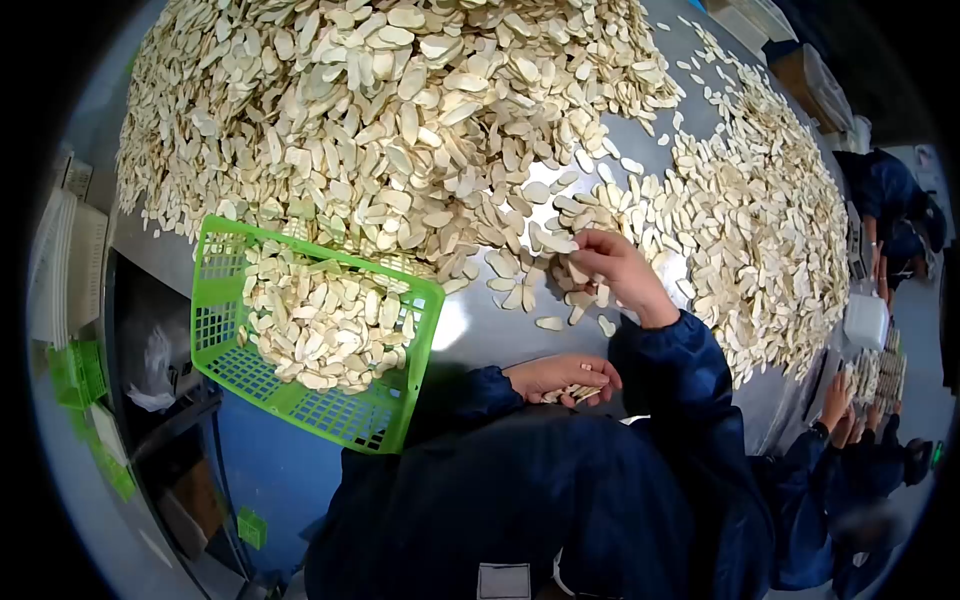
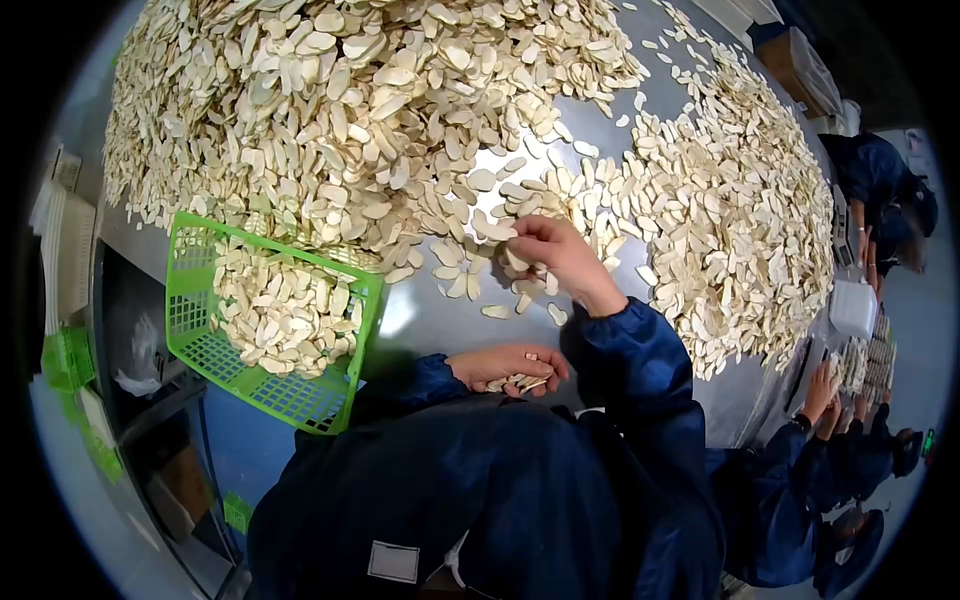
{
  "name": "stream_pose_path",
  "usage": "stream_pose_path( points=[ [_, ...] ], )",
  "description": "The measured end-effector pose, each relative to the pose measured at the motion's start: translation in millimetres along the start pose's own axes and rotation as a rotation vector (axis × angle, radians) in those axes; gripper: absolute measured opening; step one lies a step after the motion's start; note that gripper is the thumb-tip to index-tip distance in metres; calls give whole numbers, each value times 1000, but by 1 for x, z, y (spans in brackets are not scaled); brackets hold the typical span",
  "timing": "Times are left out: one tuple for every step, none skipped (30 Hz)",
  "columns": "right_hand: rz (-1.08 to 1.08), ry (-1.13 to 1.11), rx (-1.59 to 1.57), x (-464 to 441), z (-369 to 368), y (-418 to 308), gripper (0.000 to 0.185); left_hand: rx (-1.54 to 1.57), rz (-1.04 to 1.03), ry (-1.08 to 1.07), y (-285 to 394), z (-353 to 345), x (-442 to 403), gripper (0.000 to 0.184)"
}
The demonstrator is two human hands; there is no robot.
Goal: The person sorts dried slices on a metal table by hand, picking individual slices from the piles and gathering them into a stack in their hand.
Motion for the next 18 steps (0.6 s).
stream_pose_path(
  points=[
    [7,11,12,4,7,4,14,-17,6,12,1,-1,1,27],
    [14,23,22,9,12,8,15,-34,13,23,4,-3,3,26],
    [22,35,33,13,15,9,16,-52,20,34,6,-4,4,26],
    [104,35,208,16,15,5,18,-29,16,18,4,-3,2,26],
    [168,169,428,19,16,1,18,-6,11,6,2,-1,1,26],
    [232,302,646,27,8,-9,17,17,5,-5,1,-1,1,26],
    [296,438,861,32,-1,-19,17,15,6,4,1,-1,1,27],
    [437,459,882,33,-9,-27,17,10,9,11,2,-1,2,27],
    [461,442,881,29,-16,-28,17,6,11,16,2,-2,1,27],
    [486,424,880,22,-23,-27,18,-4,11,33,2,-2,0,27],
    [513,404,879,14,-32,-26,18,-14,8,52,2,-2,0,27],
    [581,327,948,5,-48,-25,17,-23,10,71,2,-1,0,27],
    [648,254,1016,-3,-66,-23,17,-53,43,117,1,0,2,27],
    [670,236,1106,-13,-83,-19,15,-88,76,156,2,1,5,26],
    [686,225,1199,-23,-99,-13,13,-127,113,187,4,0,7,26],
    [731,268,1223,-35,-108,-3,9,-137,159,264,20,-15,18,26],
    [778,311,1248,-44,-115,3,7,-81,123,221,-15,13,2,26],
    [776,344,1276,-47,-122,2,8,-71,174,218,-16,13,2,26]
  ],
)
Point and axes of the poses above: each hand's wrist, its own x-axis away from the middle knuckle, its own z-axis out of the back of the hand, y = z × x, the point moved 4 cm from there along -x, towards the middle knuckle, and after that the axes turned 6 degrees about -z, right-handed, at the moved point
